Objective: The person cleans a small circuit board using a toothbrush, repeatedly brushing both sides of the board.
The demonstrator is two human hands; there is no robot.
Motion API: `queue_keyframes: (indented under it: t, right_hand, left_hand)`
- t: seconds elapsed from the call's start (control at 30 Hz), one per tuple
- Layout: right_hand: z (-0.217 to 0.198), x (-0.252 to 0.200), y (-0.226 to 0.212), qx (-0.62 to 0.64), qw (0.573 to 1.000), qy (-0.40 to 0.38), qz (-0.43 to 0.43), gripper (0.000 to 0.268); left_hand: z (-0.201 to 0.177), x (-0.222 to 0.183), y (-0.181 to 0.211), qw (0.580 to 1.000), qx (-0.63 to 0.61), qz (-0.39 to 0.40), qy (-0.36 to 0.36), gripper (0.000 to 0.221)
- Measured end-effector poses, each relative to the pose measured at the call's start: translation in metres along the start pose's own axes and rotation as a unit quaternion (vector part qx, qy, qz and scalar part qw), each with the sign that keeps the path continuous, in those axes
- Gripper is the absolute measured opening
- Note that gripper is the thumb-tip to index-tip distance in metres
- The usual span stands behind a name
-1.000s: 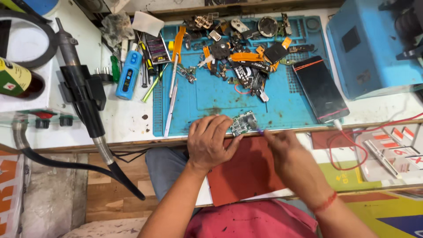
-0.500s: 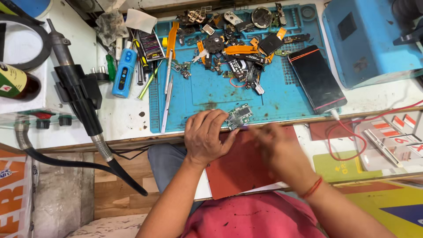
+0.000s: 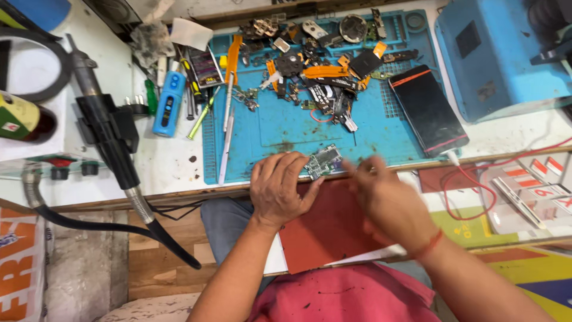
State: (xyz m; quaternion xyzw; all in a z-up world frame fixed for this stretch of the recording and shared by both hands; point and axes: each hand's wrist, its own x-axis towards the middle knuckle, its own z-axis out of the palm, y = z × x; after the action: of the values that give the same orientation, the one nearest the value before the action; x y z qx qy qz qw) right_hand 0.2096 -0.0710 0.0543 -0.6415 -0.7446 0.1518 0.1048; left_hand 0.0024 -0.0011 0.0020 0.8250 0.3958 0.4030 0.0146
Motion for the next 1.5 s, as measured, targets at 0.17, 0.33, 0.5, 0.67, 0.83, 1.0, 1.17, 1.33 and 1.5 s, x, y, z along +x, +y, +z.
queue_keyframes:
  t: [0.17,0.33,0.5,0.67,0.83,1.0,1.17,1.33,1.5]
  right_hand:
    - [0.0,-0.005,-0.019,0.015,0.996,0.056,-0.068,0.047]
    - [-0.005,0.002,-0.011,-0.06,0.998,0.017,0.006,0.051]
    - [-0.003,0.0,-0.013,-0.002,1.0,0.027,0.001,0.047]
    - [0.001,-0.008,-0.027,0.034,0.998,0.029,-0.052,0.049]
    - [0.002,0.003,-0.021,-0.025,0.999,0.014,0.015,0.044]
    - [-0.003,0.011,-0.013,0.002,0.998,0.06,-0.002,0.04]
    - [0.001,0.006,-0.023,0.005,1.0,0.007,-0.013,0.046]
    - [0.006,0.001,-0.023,0.011,1.0,0.017,-0.02,0.054]
    - [0.006,0.0,-0.002,0.041,0.997,0.07,0.015,0.052]
  left_hand:
    - [-0.002,0.002,-0.003,1.0,-0.003,0.005,-0.013,0.047]
    - [0.001,-0.002,-0.002,1.0,-0.004,0.001,0.002,0.043]
    - [0.001,-0.004,-0.001,1.0,-0.004,-0.002,-0.002,0.044]
    - [-0.002,-0.002,-0.003,1.0,-0.019,-0.006,-0.018,0.05]
    - [0.0,-0.007,-0.004,1.0,-0.009,-0.002,0.007,0.046]
    - [0.003,-0.006,-0.004,1.0,-0.009,-0.003,0.012,0.046]
    - [0.002,-0.005,-0.005,1.0,-0.007,-0.002,0.009,0.047]
    - [0.0,-0.003,-0.005,1.0,-0.006,-0.001,0.007,0.049]
    - [0.0,-0.003,-0.004,1.0,-0.008,-0.003,0.019,0.047]
